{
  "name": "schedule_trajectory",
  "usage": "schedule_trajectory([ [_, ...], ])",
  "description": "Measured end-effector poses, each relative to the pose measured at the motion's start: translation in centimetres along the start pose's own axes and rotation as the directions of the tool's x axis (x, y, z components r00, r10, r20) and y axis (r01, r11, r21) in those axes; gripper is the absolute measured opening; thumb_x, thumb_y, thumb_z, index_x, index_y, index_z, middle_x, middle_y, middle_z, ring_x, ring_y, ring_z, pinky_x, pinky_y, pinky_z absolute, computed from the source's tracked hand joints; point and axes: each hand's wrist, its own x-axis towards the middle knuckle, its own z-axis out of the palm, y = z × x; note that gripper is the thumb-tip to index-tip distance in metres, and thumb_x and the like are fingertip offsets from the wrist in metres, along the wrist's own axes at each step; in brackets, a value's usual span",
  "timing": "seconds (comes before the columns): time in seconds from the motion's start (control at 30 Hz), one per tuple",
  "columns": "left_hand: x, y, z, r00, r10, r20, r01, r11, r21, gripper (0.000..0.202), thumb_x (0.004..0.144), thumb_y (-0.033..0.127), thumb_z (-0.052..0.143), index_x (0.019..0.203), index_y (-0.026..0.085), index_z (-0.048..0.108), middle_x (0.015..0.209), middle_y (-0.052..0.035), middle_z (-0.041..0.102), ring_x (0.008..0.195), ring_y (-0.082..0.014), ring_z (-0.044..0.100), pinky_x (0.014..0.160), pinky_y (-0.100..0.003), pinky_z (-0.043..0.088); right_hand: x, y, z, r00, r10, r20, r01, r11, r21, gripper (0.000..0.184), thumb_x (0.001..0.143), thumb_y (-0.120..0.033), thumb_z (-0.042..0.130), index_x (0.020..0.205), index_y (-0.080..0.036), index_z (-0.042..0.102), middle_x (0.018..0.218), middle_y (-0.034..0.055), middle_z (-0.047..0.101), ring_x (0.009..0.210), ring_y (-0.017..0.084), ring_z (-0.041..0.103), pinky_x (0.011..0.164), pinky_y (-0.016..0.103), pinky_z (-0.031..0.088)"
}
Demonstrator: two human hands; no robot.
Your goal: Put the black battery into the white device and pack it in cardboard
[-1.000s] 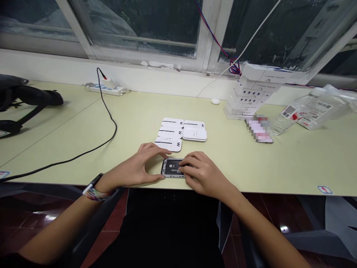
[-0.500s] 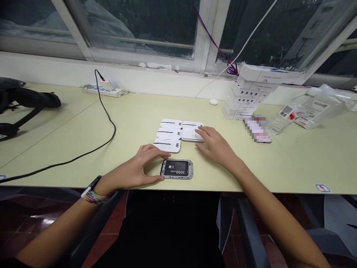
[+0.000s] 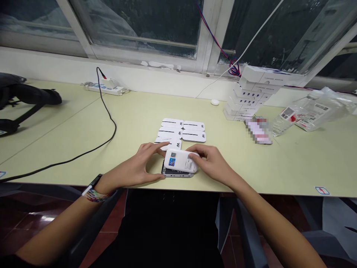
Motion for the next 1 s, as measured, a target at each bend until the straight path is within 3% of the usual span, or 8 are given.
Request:
schedule_trajectory([
  [0.13,0.0,0.0,-0.1,1.000,0.016,-0.003,-0.016,0.999,0.034,0.083,0.090,0.047,0.085,0.163,0.035,0.048,0.141,-0.0092,0.066,0.140,-0.0381,0.047,0.116,-0.057,0.048,0.0,-0.4,1.4,0.998,0.039,0.057,-0.037,0.998,-0.043,0.024,0.107,-0.033,0.062,0.115,-0.025,0.082,0.113,0.0059,0.084,0.096,0.024,0.076,0.079,0.038,0.059],
  [0.37,0.1,0.0,-0.2,0.999,0.049,-0.002,-0.048,0.997,0.060,0.060,0.090,0.048,0.085,0.145,0.035,0.066,0.137,-0.0066,0.069,0.138,-0.0373,0.047,0.115,-0.056,0.047,0.5,1.0,1.4,0.996,-0.063,0.057,0.072,0.980,-0.185,0.023,0.107,-0.031,0.063,0.120,-0.027,0.082,0.099,0.0053,0.073,0.087,0.021,0.068,0.076,0.036,0.056],
  [0.67,0.1,0.3,-0.4,0.997,0.082,0.013,-0.083,0.992,0.098,0.057,0.091,0.043,0.083,0.145,0.036,0.067,0.138,-0.0056,0.069,0.136,-0.0365,0.047,0.117,-0.056,0.042,-1.1,1.9,3.4,0.976,-0.205,-0.072,0.160,0.905,-0.394,0.018,0.109,-0.026,0.059,0.114,-0.020,0.076,0.103,0.0099,0.071,0.096,0.025,0.070,0.084,0.043,0.060],
  [0.8,0.2,0.3,-0.4,0.994,0.105,0.021,-0.107,0.987,0.122,0.043,0.092,0.042,0.081,0.134,0.037,0.075,0.131,-0.0045,0.071,0.132,-0.0355,0.050,0.118,-0.055,0.038,-1.5,1.7,4.3,0.973,-0.212,-0.096,0.145,0.875,-0.463,0.018,0.110,-0.024,0.056,0.108,-0.021,0.073,0.100,0.0102,0.072,0.093,0.026,0.070,0.080,0.043,0.060],
  [1.0,0.3,0.3,-0.3,0.994,0.108,0.017,-0.110,0.983,0.145,0.044,0.092,0.041,0.079,0.135,0.036,0.074,0.131,-0.0050,0.071,0.131,-0.0353,0.049,0.118,-0.054,0.038,-1.8,1.2,5.1,0.961,-0.227,-0.158,0.104,0.825,-0.555,0.017,0.108,-0.024,0.055,0.099,-0.021,0.070,0.093,0.0099,0.069,0.087,0.026,0.068,0.073,0.041,0.057],
])
